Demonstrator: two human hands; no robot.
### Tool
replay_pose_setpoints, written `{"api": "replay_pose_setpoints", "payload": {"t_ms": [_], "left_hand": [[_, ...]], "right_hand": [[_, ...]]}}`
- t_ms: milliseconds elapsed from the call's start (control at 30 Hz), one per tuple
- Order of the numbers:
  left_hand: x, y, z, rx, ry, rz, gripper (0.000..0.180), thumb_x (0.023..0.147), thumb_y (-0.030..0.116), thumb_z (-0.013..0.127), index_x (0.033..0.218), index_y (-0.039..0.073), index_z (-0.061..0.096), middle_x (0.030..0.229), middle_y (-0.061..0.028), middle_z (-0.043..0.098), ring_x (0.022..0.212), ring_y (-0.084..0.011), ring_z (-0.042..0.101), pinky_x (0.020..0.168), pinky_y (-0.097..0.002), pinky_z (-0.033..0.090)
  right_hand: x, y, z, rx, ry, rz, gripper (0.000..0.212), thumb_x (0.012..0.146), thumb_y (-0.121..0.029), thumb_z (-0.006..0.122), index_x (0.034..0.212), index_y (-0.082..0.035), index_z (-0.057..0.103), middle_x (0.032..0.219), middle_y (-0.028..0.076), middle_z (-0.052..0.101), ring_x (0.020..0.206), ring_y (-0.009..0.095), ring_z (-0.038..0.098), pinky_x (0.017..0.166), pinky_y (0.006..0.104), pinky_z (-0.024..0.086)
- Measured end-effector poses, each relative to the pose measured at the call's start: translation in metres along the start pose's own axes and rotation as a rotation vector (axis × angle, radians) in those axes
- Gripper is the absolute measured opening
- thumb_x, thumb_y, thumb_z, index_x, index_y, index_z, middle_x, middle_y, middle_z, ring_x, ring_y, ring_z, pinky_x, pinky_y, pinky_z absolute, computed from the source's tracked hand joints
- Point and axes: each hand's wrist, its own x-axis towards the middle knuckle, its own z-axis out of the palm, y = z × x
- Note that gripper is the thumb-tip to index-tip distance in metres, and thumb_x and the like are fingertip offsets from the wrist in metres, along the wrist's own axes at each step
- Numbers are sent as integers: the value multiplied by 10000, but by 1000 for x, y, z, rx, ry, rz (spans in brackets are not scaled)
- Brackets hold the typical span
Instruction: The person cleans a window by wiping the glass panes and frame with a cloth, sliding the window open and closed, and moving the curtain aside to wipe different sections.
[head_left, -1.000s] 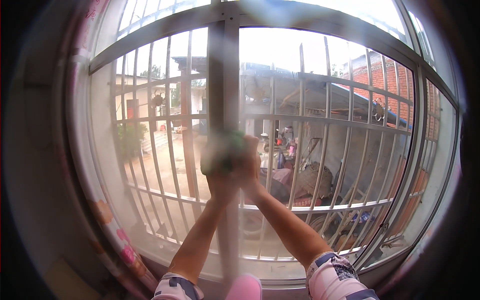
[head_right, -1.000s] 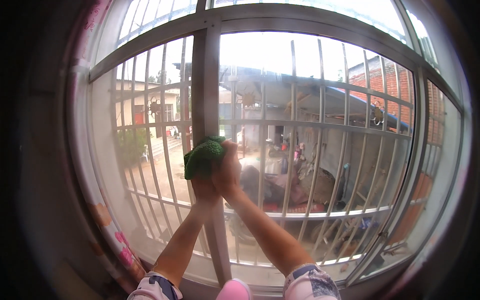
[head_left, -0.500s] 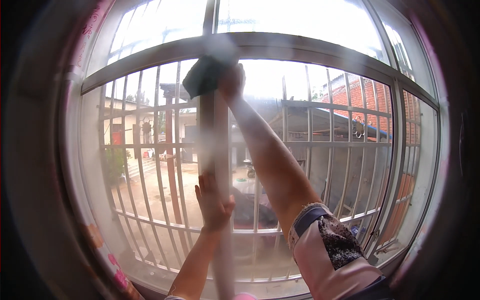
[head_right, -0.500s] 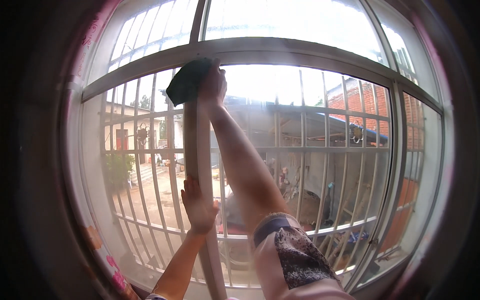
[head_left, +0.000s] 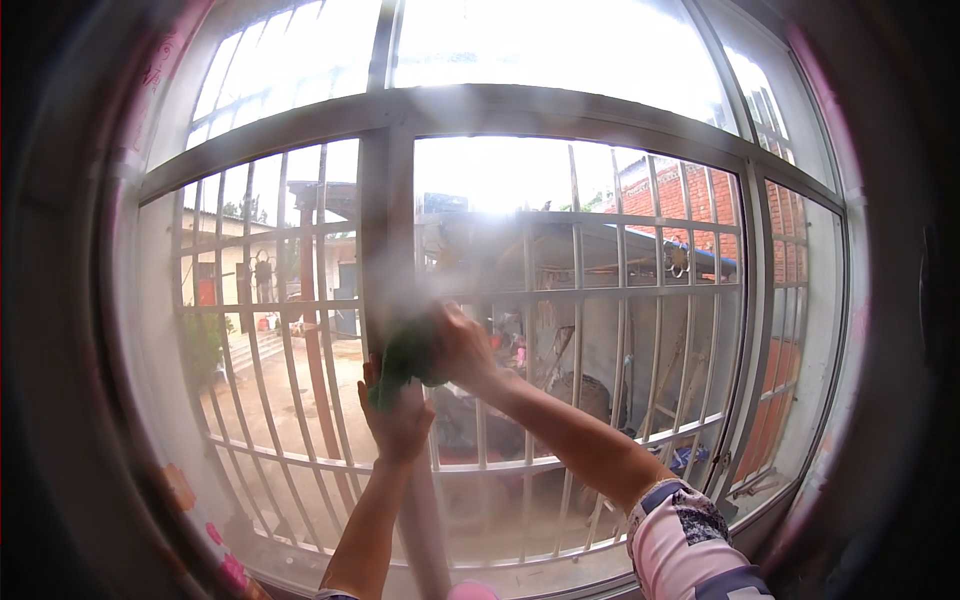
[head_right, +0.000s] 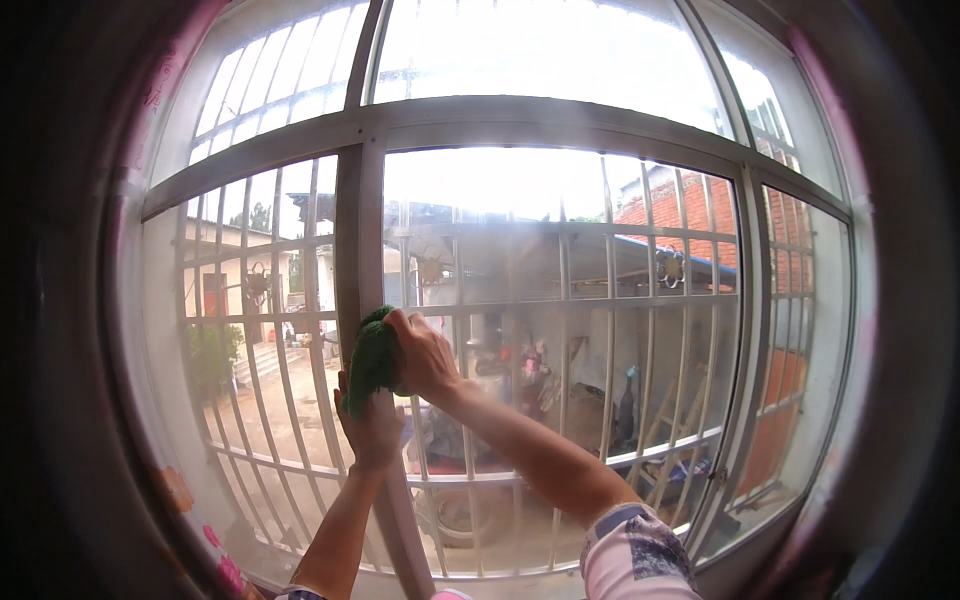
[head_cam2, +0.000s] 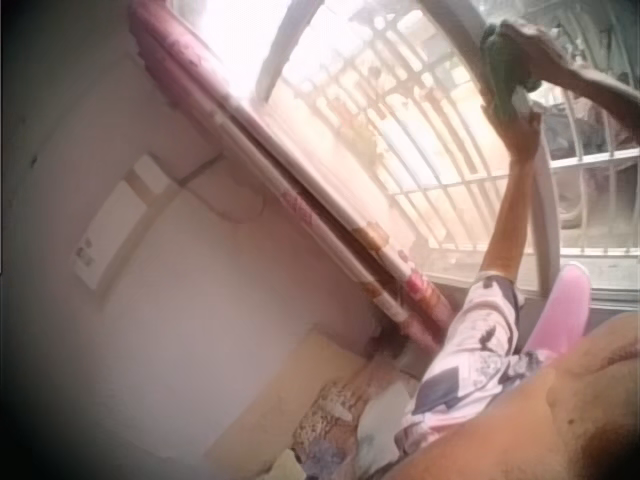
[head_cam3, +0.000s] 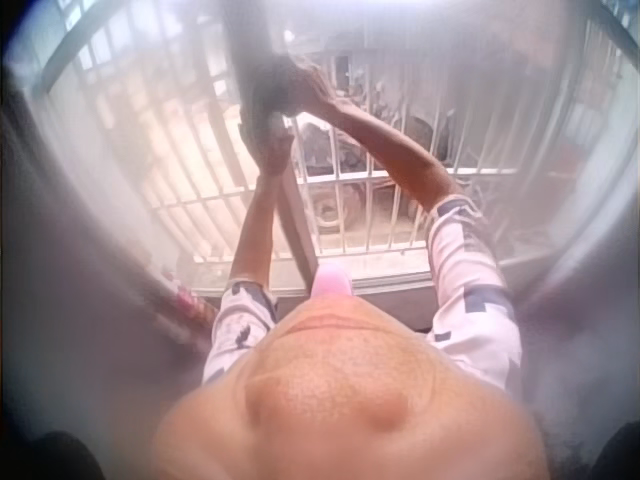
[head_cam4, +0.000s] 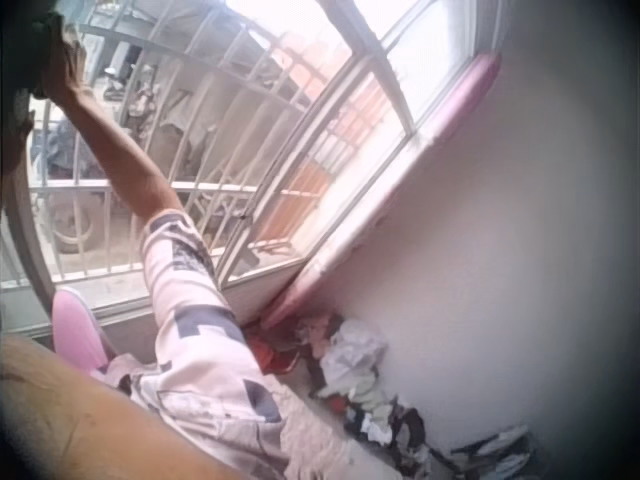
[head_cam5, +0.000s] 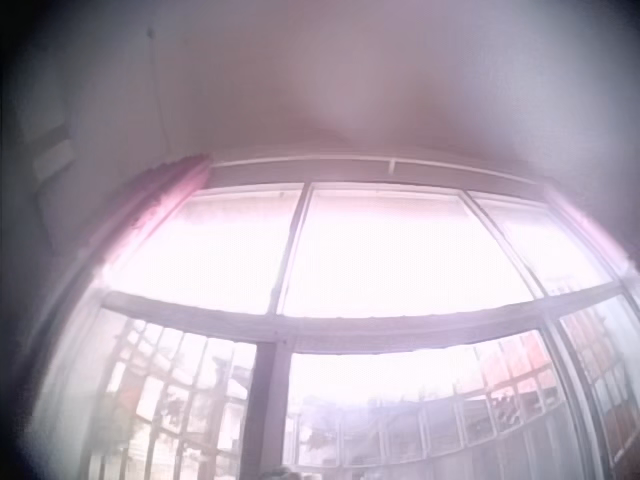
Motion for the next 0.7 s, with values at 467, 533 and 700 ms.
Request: {"api": "replay_pose_setpoints", "payload": {"t_ms": [467,533,700], "left_hand": [[-3,-20,-16,106,-30,-1,836,675,188,591,1392,3,205,1451,-175,205,1357,-316,159,1088,-478,93],[0,-26,-16,74,-64,39,828,716,221,547,1417,43,144,1480,-137,135,1370,-299,111,1091,-474,55],[-2,-31,-23,85,-107,13,801,747,250,513,1417,37,128,1487,-133,104,1378,-292,59,1096,-455,7]], "right_hand": [[252,41,-61,-721,271,-302,553,776,-236,476,1263,12,390,1368,250,279,1291,393,224,1061,505,153],[249,56,-77,-742,375,-510,552,754,-216,525,1250,-6,407,1340,227,333,1270,370,280,1056,470,199],[240,54,-114,-839,241,-616,409,690,-158,624,1080,-62,547,1146,131,522,1116,286,470,984,424,327]]}}
